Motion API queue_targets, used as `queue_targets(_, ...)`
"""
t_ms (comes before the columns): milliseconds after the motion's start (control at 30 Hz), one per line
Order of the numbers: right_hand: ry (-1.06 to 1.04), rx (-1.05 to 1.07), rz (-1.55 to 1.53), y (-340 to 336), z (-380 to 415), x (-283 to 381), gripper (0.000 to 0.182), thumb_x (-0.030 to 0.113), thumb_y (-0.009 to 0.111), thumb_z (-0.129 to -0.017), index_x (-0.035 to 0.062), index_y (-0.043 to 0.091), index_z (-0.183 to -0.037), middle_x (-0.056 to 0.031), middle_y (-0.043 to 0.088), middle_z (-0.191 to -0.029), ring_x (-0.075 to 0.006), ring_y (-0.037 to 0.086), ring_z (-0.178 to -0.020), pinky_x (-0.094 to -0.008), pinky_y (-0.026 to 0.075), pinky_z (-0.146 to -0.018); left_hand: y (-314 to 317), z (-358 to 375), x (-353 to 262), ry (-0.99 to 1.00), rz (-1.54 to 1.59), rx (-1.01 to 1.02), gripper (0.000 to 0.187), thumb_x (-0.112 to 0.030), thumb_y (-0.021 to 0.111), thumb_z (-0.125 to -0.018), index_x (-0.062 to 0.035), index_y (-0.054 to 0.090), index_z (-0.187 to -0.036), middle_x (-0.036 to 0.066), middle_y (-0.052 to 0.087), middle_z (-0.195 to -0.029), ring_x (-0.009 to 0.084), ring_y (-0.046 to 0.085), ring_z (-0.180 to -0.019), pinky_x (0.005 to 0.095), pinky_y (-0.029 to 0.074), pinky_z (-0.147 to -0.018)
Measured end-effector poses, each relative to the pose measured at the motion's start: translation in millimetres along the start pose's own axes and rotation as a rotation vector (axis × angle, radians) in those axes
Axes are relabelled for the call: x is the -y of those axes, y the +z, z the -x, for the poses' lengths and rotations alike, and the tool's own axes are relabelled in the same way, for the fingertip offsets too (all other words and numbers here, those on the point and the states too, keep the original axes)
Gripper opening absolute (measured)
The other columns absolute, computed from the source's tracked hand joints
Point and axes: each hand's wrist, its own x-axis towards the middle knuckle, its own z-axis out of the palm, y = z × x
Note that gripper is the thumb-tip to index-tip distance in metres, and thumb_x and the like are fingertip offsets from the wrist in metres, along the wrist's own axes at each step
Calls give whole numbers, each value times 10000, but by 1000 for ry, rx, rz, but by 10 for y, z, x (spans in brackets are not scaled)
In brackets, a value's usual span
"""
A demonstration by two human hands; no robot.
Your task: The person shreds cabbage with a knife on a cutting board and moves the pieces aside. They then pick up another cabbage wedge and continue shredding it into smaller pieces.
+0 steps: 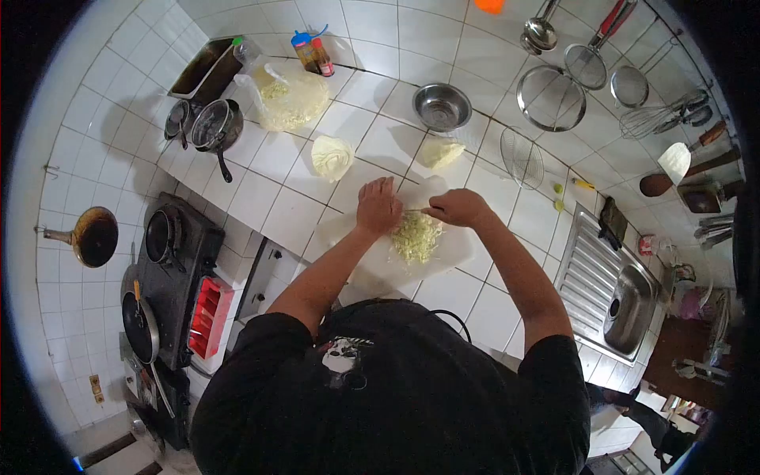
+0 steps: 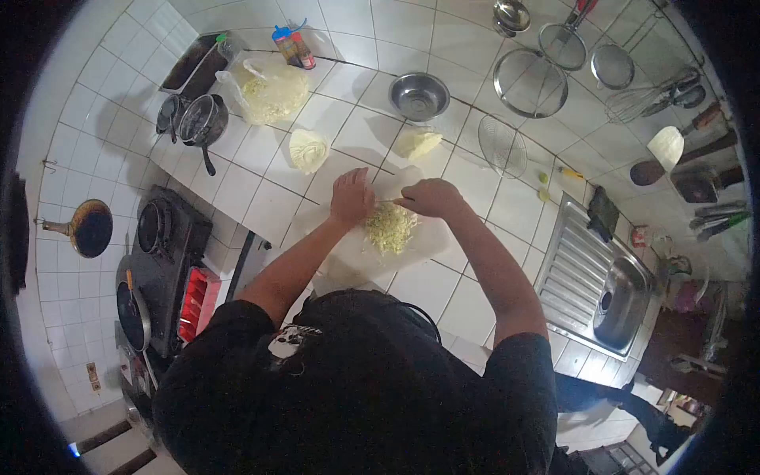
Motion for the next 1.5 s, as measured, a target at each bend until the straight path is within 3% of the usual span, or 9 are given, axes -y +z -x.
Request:
queue_targets(167,-14,47,-22,-24,-113,-78,544,617,425,-1018,167,727,-1058,-146,736,-961,-350,719,-924,-507,565,-823,154,-7,89,-6,3,-52,563,-307,572,-875,0,522,-1344,197,572,-1321,358,527,-1257,558,363,-1095)
queue_targets(333,11,63,-49,208,-194,-237,559,624,426,-1016,157,731,-1030,-150,734,-951,-358,713,-931,-510,553,-836,90,-44,-27,-71,-62,47,563,-306,552,-890,4,513,-1359,208,547,-1349,363,508,-1290,589,341,-1115)
queue_targets(567,-41,-56,-66,74,-178,-174,521,592,484,-1005,133,711,-910,-138,717,-841,-374,692,-804,-506,542,-721,78,-12,-4,-51,9,23,558,-313,549,-886,3,530,-1345,213,550,-1337,363,519,-1262,588,341,-1102)
queue_targets(633,11,115,-18,-117,-228,-111,561,623,462,-995,145,755,-1016,-144,742,-969,-347,720,-932,-506,562,-823,133,9,24,-74,-13,-44,558,-314,550,-885,6,534,-1341,213,549,-1332,369,522,-1249,591,338,-1109)
queue_targets(767,26,125,-23,-13,-334,-224,577,629,451,-998,140,759,-1003,-133,745,-988,-336,720,-950,-504,565,-830,187,-62,34,-108,-59,-53,564,-316,554,-878,3,535,-1344,212,548,-1338,365,523,-1243,593,343,-1102)
queue_targets(867,20,80,-75,225,-352,-323,600,648,443,-995,139,761,-1001,-137,745,-991,-340,718,-950,-505,564,-834,141,-13,-23,-64,-121,-54,562,-316,549,-884,-6,534,-1351,216,538,-1368,371,505,-1279,602,329,-1115)
queue_targets(1167,111,66,-50,60,6,100,614,652,424,-1001,138,760,-1022,-140,744,-969,-344,717,-930,-500,564,-839,26,-8,29,-43,12,-8,573,-305,543,-879,-21,537,-1376,225,520,-1409,376,476,-1331,608,290,-1153)
queue_targets(1267,128,-11,-93,410,82,78,617,645,425,-1006,120,749,-1020,-150,741,-951,-345,718,-922,-495,566,-829,34,13,15,42,-11,1,564,-290,545,-876,-20,543,-1371,227,521,-1407,380,470,-1339,609,279,-1161)
queue_targets(1500,158,10,-78,168,156,253,602,633,437,-1004,120,753,-998,-137,746,-934,-350,719,-915,-490,569,-835,9,28,88,69,57,42,557,-272,548,-882,-15,530,-1375,227,511,-1411,425,482,-1312,616,309,-1145)
